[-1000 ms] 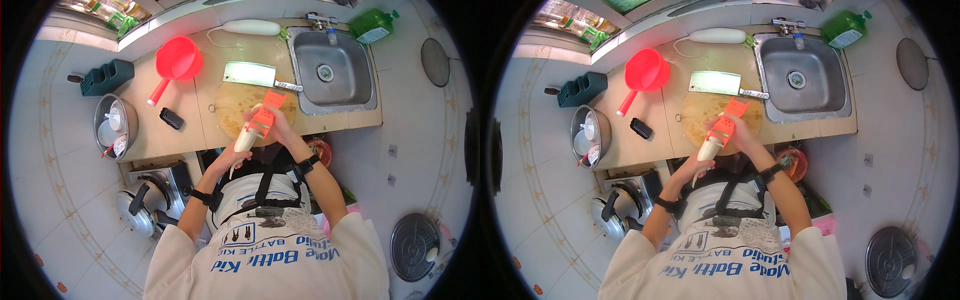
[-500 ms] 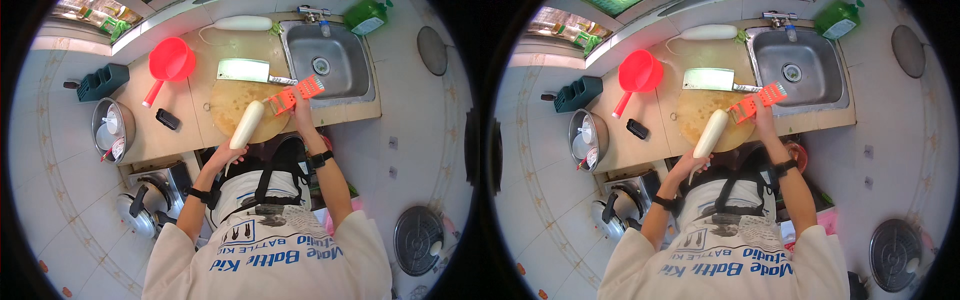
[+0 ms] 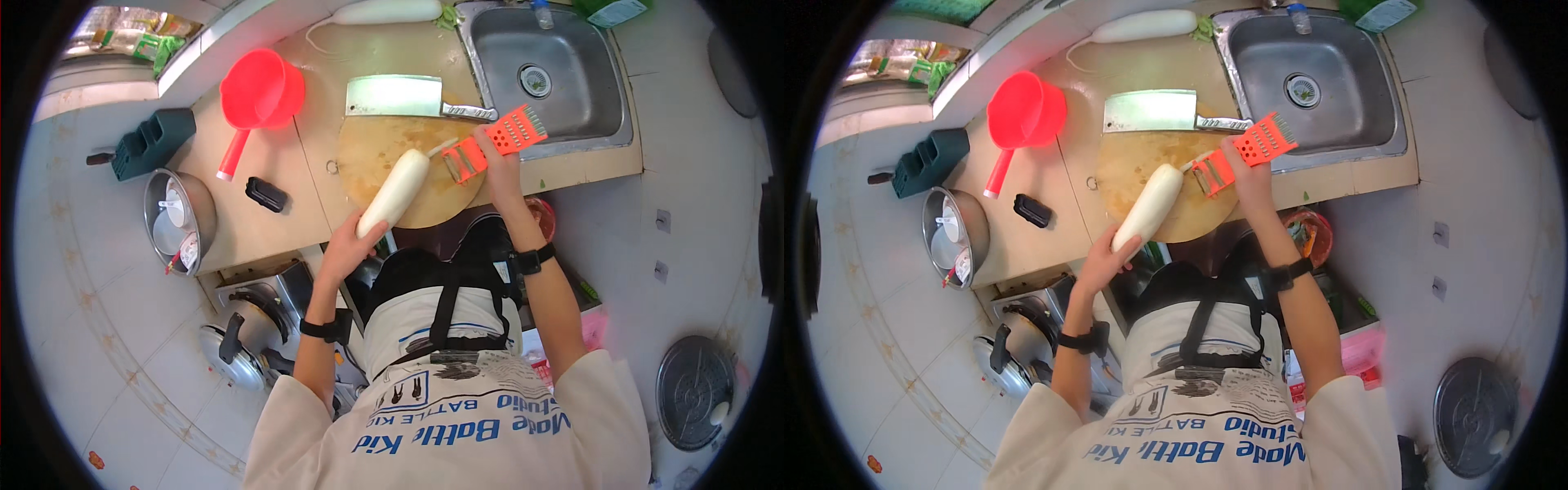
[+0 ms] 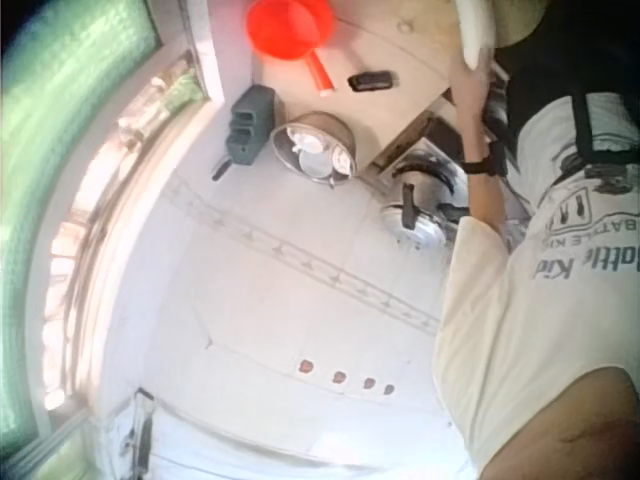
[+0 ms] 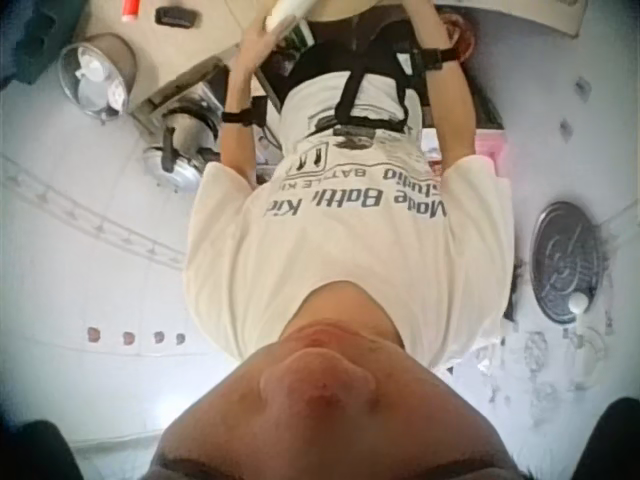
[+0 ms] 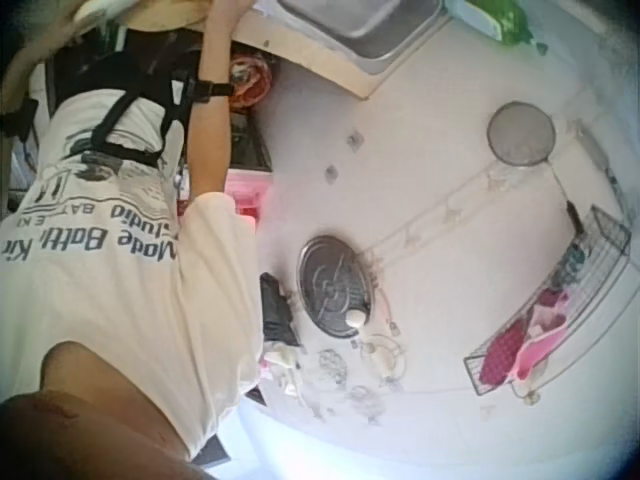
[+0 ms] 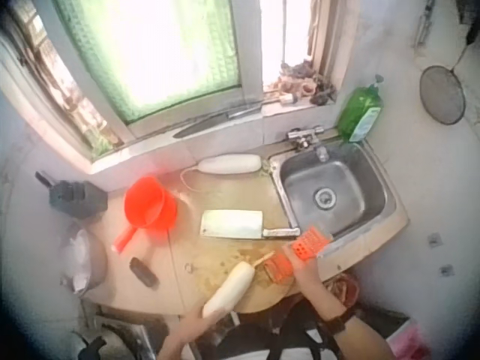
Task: The person washes a radish in the sink, then uses a shredder to peel and shred long strips from it over a wooden cutting board.
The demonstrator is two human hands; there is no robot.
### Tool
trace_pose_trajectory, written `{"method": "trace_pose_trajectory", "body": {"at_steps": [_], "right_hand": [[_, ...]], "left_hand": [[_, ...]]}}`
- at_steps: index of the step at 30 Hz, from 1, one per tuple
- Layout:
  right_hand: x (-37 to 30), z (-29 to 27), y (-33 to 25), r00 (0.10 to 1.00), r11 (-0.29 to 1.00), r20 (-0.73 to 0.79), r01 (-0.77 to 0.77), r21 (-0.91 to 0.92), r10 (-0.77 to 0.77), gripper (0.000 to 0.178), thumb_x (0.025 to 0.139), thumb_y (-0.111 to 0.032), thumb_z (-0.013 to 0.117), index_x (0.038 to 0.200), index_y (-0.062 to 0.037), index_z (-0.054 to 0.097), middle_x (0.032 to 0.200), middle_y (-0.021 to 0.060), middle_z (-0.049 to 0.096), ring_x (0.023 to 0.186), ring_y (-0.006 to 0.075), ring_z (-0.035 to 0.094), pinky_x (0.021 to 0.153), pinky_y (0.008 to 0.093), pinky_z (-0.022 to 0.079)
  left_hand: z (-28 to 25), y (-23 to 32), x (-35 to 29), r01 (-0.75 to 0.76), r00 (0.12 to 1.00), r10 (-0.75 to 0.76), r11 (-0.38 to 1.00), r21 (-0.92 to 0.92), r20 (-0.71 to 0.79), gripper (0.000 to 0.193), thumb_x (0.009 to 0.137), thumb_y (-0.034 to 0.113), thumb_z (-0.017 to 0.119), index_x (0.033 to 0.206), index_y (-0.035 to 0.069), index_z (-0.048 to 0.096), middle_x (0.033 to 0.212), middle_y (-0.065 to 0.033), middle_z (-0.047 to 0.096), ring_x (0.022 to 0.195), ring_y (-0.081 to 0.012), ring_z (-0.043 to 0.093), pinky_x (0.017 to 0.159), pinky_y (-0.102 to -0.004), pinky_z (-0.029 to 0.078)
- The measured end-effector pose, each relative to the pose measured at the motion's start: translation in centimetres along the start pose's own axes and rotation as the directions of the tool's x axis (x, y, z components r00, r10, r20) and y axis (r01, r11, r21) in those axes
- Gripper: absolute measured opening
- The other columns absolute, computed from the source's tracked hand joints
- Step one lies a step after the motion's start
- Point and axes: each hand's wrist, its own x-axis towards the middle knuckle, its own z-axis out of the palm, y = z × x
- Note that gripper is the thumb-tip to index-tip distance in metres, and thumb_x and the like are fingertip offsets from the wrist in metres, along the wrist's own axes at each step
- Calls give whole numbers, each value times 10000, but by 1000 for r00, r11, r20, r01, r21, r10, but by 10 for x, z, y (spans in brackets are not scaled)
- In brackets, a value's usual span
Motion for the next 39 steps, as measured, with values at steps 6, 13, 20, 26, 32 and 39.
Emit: {"method": "trace_pose_trajectory", "body": {"at_steps": [6,13,20,26,32,39], "right_hand": [[-25,12,-8,997,998,-42,-68,-5,68,142,960,-148,641,1032,-26,628,988,30,641,902,105,608,810,268,493],[-23,30,3,999,992,-42,11,-122,-16,152,992,-158,582,1034,-20,625,1007,48,640,948,117,598,864,275,472],[-21,56,5,999,993,-34,-21,-118,17,167,1004,-161,570,1065,-8,600,1030,61,636,958,127,593,874,289,472],[-26,49,9,1000,992,-24,-16,-122,13,137,1010,-149,550,1060,-24,578,1015,49,607,938,121,583,865,291,470],[-33,29,-3,999,970,-12,-38,-240,36,113,1006,-149,532,1037,-46,566,986,32,575,918,109,556,850,281,453],[-21,48,-12,996,965,67,-40,-258,59,119,1011,-160,514,1030,-50,554,992,36,560,910,115,548,832,281,456]], "left_hand": [[-21,0,9,-338,882,450,811,477,-140,515,930,421,639,1218,0,571,1086,-212,646,914,-437,647,807,-481,512],[-26,-6,24,-283,855,475,764,580,-209,392,921,331,639,1181,40,600,1094,-159,625,994,-342,582,860,-434,468],[-10,-26,37,-358,694,612,750,555,-380,475,848,296,711,1227,35,596,1161,-142,588,1074,-347,533,938,-436,418],[-5,-15,37,-369,714,560,811,454,-420,548,741,344,810,1150,42,606,1124,-120,610,1054,-323,559,927,-437,416],[2,-16,34,-377,763,513,847,375,-392,570,685,280,853,1156,61,619,1120,-94,647,993,-314,605,868,-402,475],[2,-19,34,-395,721,611,751,529,-329,585,700,316,820,1205,87,632,1123,-42,639,1011,-247,604,841,-357,469]]}}
